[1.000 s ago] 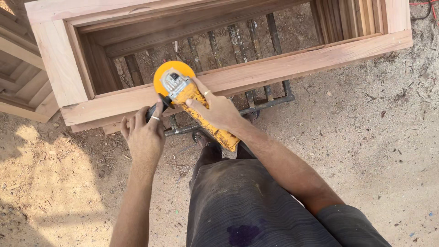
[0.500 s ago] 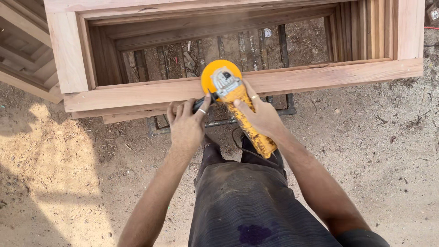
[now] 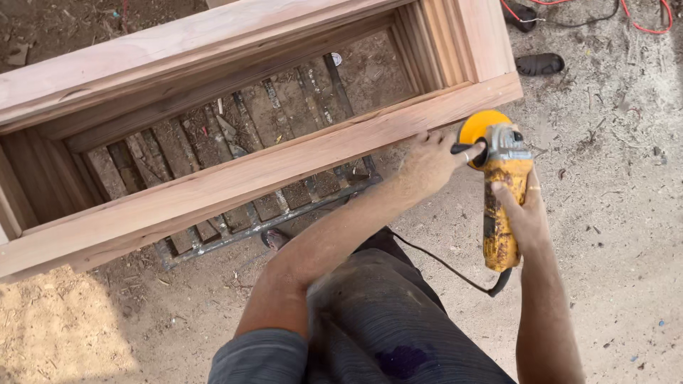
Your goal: The person sands a wooden frame using a power sander, moving the tool across the surfaces and edges of the wood while holding the frame steady by hand.
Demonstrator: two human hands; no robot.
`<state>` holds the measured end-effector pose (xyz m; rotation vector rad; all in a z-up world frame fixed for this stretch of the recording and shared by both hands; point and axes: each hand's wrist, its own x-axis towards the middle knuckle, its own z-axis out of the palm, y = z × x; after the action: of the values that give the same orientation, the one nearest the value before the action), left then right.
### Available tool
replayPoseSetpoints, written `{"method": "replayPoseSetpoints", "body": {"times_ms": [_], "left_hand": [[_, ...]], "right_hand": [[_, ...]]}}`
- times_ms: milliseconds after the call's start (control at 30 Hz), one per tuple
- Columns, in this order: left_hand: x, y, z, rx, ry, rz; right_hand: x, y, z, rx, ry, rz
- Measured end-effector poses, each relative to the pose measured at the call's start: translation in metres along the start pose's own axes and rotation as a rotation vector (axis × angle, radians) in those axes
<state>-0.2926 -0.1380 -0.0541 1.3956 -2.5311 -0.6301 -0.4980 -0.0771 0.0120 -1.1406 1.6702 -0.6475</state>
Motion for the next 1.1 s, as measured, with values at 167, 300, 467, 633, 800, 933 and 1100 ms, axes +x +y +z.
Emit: {"method": "replayPoseSetpoints", "body": {"times_ms": [167,300,467,633,800,933,1100], "left_hand": [[-0.007,0.09,0.027,0.153,-0.063,0.411],[-0.062,0.134,0.026,-0.368,-0.333,0.698],[-0.076,0.133,0.017,-0.231,-0.366,0.849],[-0.092,0.113,0.012,-0.293,-0.347,0.883],[-0.109,0.101,0.0,-0.251,-0.226,0.857],[-0.108,0.049,-0.022,-0.27,-0.321,0.61],[-0.151,-0.115,-0.078,0.207,-0.034,-0.314]], "right_hand": [[-0.081,0.074,-0.022,0.225,0.291,0.51],[-0.109,0.133,0.0,0.961,0.346,0.379],[-0.109,0.148,0.01,1.279,0.436,0.013],[-0.114,0.131,0.03,1.364,0.434,-0.078],[-0.107,0.115,0.048,1.418,0.461,-0.173],[-0.112,0.119,0.058,1.52,0.448,-0.241],[-0.13,0.134,0.058,1.515,0.497,-0.209]]}}
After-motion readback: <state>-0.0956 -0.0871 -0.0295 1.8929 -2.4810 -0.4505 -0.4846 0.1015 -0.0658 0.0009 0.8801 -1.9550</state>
